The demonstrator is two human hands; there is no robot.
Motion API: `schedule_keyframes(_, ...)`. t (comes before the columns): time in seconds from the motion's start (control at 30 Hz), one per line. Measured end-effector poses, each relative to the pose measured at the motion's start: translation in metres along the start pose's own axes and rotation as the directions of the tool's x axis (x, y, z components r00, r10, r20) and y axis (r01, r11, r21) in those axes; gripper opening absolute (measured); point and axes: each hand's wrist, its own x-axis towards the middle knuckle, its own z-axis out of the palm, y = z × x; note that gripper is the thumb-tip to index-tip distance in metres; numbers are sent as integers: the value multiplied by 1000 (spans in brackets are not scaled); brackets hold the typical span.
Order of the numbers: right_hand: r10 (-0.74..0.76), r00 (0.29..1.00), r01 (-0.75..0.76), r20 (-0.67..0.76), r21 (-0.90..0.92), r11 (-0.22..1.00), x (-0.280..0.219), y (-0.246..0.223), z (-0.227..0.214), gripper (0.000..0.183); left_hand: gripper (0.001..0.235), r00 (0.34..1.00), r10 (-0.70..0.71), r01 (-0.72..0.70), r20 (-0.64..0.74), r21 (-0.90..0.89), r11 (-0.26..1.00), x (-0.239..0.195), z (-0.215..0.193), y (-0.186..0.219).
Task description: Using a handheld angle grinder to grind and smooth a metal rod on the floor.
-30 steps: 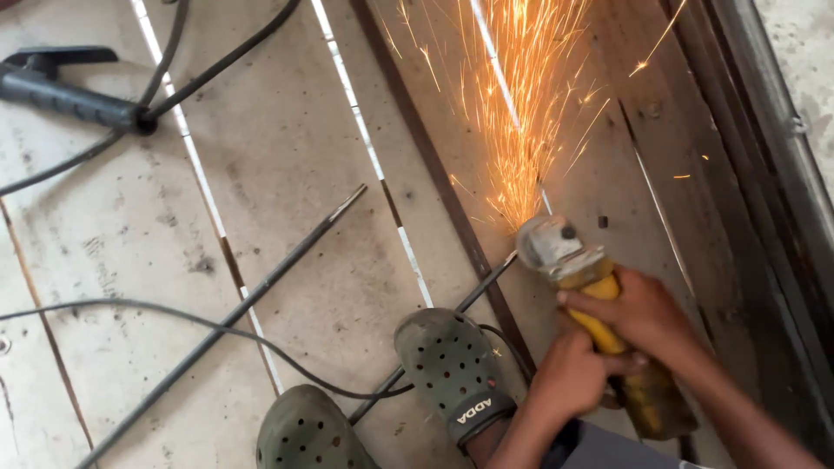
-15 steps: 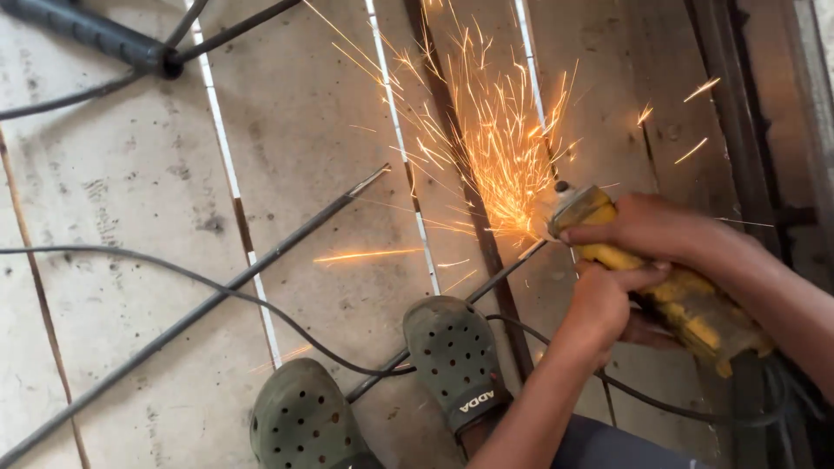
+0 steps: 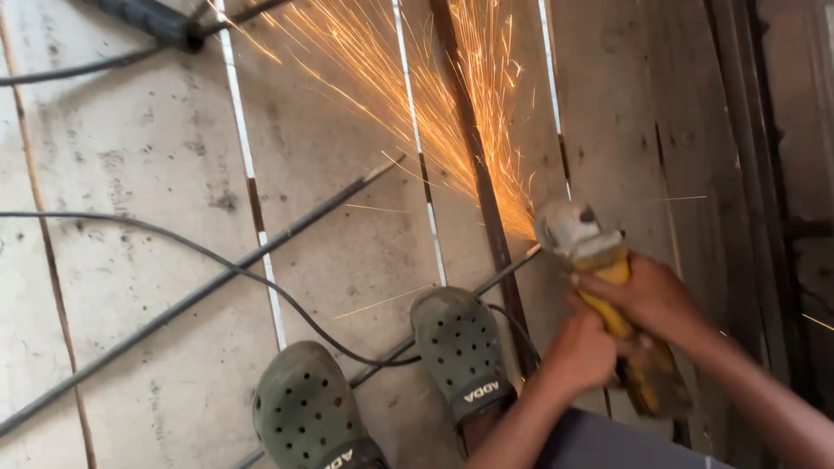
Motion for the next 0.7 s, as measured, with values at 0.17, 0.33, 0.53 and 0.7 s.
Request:
schedule_keyframes(0.17,-143,978,170,-154,173,970,31,47,26,56,42,999,-11,4,33,222,975,5,8,-20)
schedule_keyframes(0.33,-175,966,222,-191,266,938,31,60,51,54,75,990,-115,130,-78,229,965,-15,-11,8)
schedule_keyframes(0.53,-210,921,295,-329,234,927,38,81,64,52,95,971,-230,239,-64,228,944,-16,-6,6)
schedule_keyframes(0.7,-342,894,411,-289,229,882,44,93,84,52,94,969,-232,245,-84,209,947,-30,-14,11)
